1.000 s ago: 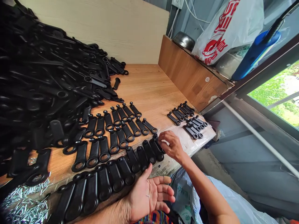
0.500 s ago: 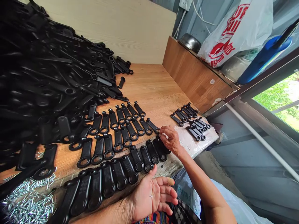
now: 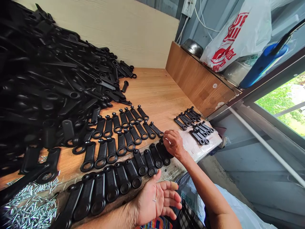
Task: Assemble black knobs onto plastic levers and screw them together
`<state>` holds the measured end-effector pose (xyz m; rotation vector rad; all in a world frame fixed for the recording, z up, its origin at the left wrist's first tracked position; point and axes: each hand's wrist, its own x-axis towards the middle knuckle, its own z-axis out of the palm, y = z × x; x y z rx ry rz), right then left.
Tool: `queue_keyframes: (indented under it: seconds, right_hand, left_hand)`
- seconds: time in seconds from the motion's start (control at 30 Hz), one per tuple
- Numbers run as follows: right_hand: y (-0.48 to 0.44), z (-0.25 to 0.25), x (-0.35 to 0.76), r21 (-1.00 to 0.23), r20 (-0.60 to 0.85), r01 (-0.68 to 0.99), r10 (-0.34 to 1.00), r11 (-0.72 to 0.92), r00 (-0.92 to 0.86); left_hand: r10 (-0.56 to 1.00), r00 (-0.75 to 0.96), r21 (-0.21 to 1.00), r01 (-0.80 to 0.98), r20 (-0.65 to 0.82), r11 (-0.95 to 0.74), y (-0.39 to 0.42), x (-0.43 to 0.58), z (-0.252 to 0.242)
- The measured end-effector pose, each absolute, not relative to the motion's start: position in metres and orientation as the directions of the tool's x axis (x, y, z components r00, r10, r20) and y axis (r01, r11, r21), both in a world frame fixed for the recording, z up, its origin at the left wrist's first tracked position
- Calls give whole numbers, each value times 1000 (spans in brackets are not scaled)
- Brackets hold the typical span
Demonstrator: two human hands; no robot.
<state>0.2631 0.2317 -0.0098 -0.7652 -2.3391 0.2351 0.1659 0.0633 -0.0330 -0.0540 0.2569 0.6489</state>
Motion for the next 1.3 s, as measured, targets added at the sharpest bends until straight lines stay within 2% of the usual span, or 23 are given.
queue_keyframes:
  seconds: [0.13,0.27,0.33,0.47,0.53,0.63,0.93,1.13,1.2,1.3]
  right_hand:
    - [227,-6,268,-286,528,482,557,828,-642]
    - [201,16,275,-338,499,477,584,811,-640]
    - [179,30,279,-402,416,411,564,818,-714]
    - [132,49,287,-505,148,242,359,829,-922]
    - [114,50,290,-502,42,257,320,826,-947]
    - [97,43,293,-450,-26,311,336,837,-941]
    - [82,14,293,-365,18,337,369,868,-929]
    - [85,24,286,-323,30,276,301,905,-953]
    - [90,30,284,-377,65,261,306,889,-950]
    - [111,40,282,-474,182,247,368,845,-912]
  left_hand:
    - [605,761,24,-617,-233,786,64,166,-35]
    - [624,757,-14,-638,-193,770,65,164,-33]
    - [638,754,-19,-648,-157,762,64,163,-32]
    - [652,751,-55,-659,-103,750,63,161,-28]
    - [653,749,-115,-663,-113,740,63,160,-26]
    - [629,770,-203,-637,-110,744,62,159,-25]
    - [590,805,-283,-581,-63,763,58,162,-19]
    - [562,826,-399,-531,-47,748,63,157,-11]
    - [571,817,-323,-564,-82,760,65,157,-12]
    - [570,804,31,-574,-171,818,65,158,-16]
